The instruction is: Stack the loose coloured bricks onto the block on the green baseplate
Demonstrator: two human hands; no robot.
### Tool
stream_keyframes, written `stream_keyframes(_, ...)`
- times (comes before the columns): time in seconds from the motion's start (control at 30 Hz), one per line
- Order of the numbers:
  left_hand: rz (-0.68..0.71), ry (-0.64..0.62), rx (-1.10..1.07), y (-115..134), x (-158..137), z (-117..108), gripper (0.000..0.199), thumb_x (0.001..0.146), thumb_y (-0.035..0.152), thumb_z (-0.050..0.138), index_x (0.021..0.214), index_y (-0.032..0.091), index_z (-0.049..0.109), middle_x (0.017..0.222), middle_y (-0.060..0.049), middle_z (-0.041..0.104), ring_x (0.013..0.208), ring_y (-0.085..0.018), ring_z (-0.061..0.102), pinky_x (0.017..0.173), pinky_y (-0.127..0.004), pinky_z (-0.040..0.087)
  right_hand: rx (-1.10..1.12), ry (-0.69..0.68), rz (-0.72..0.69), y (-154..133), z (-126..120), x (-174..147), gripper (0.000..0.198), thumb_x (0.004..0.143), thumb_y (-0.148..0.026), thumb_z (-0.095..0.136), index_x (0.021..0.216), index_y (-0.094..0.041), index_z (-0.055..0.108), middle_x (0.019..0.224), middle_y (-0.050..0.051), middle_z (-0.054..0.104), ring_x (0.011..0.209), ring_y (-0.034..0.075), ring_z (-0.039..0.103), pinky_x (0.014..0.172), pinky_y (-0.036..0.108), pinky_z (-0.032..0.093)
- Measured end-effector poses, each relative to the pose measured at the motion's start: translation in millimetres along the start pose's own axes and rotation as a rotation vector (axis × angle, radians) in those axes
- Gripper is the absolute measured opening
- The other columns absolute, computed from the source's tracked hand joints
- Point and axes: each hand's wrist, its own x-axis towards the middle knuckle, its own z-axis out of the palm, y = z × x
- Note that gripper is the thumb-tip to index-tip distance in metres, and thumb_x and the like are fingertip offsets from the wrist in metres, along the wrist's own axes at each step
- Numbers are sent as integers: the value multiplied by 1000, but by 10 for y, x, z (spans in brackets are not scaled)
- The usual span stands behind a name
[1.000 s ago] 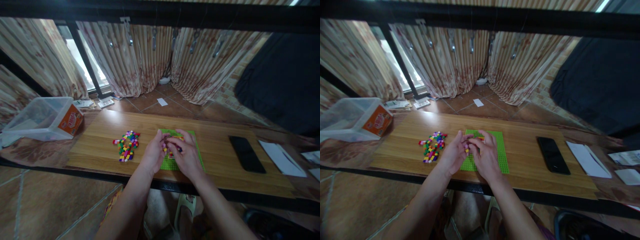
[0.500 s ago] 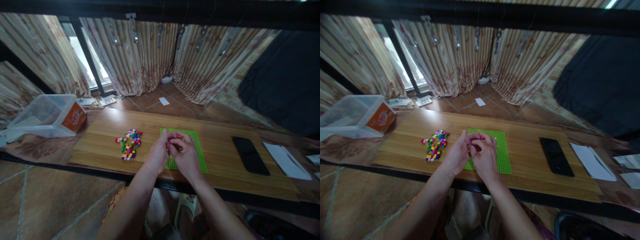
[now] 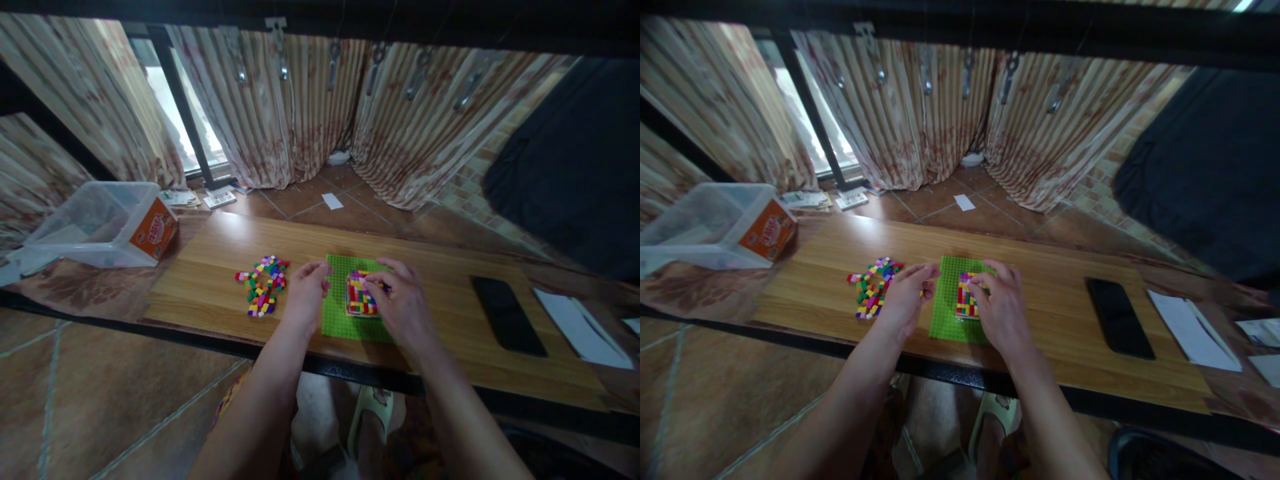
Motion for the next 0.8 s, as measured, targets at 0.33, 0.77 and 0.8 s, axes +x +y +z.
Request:
stream_keyframes(0.33, 258, -83, 728, -245, 79, 108, 9, 75, 17, 63, 75, 16, 71, 74, -5, 70, 69, -17, 60, 68, -29, 45, -131, -59, -143, 21, 101, -32, 16, 87, -23, 60, 78, -22, 73, 119, 11, 61, 113, 31, 47, 97, 52, 43)
stream_keyframes(0.77, 235, -84, 840, -277, 81, 196, 8, 74, 18, 65, 81, 14, 70, 78, -7, 69, 72, -18, 62, 69, -29, 47, -56, -17, -63, 50, 100, -51, 18, 87, -24, 59, 83, -25, 77, 115, 10, 63, 112, 31, 49, 95, 53, 44)
stream_keyframes(0.8, 233, -80, 838, -278, 80, 198, 9, 74, 18, 65, 81, 14, 69, 78, -7, 69, 71, -18, 62, 69, -30, 47, -47, -16, -47, 57, 93, -51, 18, 87, -25, 59, 84, -24, 77, 114, 11, 63, 112, 31, 50, 95, 53, 44)
